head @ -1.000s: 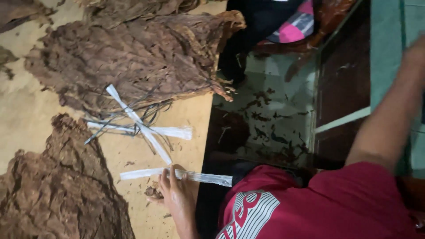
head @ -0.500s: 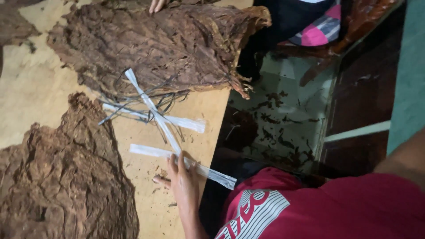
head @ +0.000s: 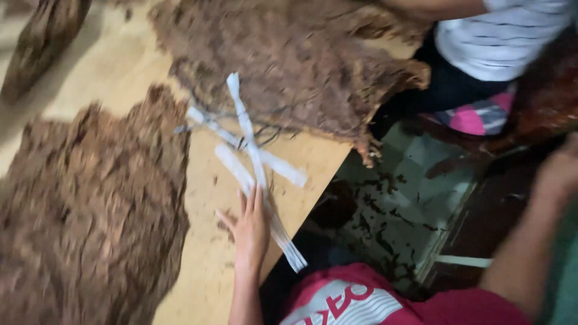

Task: The person uses a large knife to cut white plastic ties from a large, dark brown, textured material on a wooden table. They repeatedly pick up the ties, cut them into smaller pieces, and place the cut pieces on the table.

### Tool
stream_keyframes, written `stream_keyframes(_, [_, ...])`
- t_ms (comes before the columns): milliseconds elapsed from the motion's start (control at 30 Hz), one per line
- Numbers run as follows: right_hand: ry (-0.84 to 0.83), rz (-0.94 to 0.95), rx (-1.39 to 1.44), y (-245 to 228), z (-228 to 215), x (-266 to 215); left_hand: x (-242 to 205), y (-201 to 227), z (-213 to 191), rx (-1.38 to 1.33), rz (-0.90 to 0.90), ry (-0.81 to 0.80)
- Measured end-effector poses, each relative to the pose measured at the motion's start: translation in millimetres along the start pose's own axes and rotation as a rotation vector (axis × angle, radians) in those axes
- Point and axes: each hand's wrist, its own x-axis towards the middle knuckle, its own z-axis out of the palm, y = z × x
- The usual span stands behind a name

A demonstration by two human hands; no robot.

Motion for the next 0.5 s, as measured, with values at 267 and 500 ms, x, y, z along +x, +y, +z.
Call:
stream_keyframes(267, [-0.385, -0.220, 0.507, -249.5, 147.3, -27.1, -32.1, -22.3, 9.3, 0.112, -0.190, 0.502])
stream_keyframes(500, [-0.633, -0.479, 0.569, -383.8, 184.9, -97.4, -17.2, -17.6, 3.2, 0.151, -0.197, 0.435])
